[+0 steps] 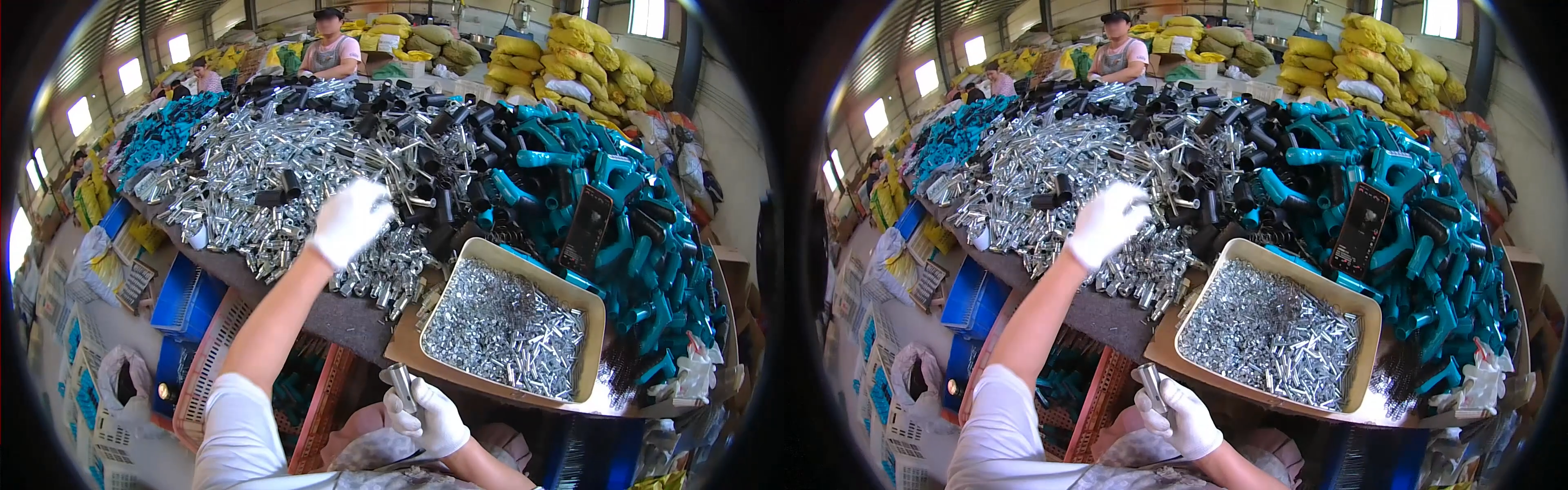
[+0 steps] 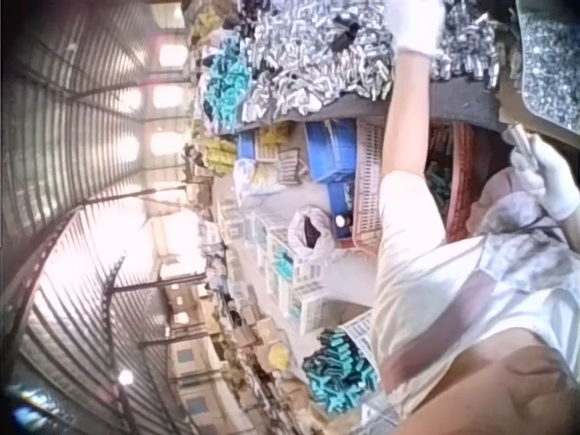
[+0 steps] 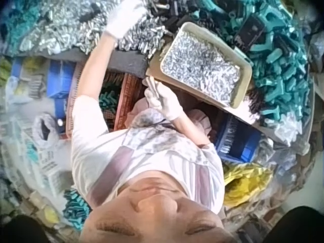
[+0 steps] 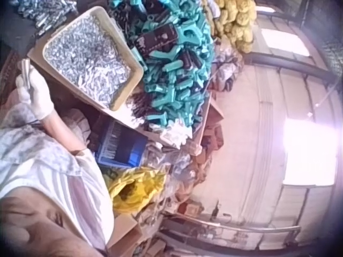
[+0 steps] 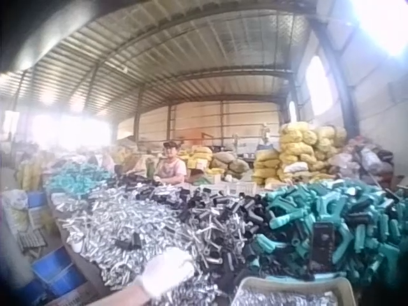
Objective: Assembling hand tool components by inserting metal pins and springs into plastic handle grips at a workshop station.
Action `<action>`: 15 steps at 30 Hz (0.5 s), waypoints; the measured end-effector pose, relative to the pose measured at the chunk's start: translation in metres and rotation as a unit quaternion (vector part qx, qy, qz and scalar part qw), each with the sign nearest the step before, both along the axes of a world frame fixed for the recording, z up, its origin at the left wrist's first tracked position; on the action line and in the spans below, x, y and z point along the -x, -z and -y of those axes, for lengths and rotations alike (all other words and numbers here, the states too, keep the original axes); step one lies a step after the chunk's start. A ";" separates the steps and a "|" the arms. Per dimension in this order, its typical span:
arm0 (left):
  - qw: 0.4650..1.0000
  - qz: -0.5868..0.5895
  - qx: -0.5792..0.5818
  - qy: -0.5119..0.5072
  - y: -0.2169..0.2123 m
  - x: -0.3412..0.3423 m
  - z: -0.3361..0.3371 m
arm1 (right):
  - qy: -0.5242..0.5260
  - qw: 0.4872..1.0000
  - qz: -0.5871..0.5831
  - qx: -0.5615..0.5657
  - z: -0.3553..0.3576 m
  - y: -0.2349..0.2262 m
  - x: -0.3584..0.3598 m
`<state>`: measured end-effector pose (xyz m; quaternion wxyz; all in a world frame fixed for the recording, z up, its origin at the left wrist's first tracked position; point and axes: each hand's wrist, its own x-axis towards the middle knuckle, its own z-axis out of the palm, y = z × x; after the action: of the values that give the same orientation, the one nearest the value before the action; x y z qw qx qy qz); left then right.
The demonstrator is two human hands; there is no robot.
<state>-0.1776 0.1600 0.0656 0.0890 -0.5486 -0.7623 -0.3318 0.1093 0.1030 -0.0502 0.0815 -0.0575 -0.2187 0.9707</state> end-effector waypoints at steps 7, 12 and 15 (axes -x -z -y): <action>0.974 -0.106 0.138 -0.142 0.013 0.082 -0.076 | 0.035 0.983 0.103 -0.147 0.009 -0.010 -0.020; 0.971 0.237 -0.026 0.022 0.002 0.068 0.009 | 0.081 0.957 0.142 -0.241 0.009 -0.014 -0.050; 0.785 0.574 -0.057 0.228 0.030 -0.029 0.054 | 0.144 0.943 0.167 -0.250 -0.002 0.002 -0.061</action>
<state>-0.1489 0.1056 0.0357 -0.4117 -0.4086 -0.5050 -0.6392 0.1699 0.1053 -0.0525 0.1944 -0.2272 -0.4537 0.8395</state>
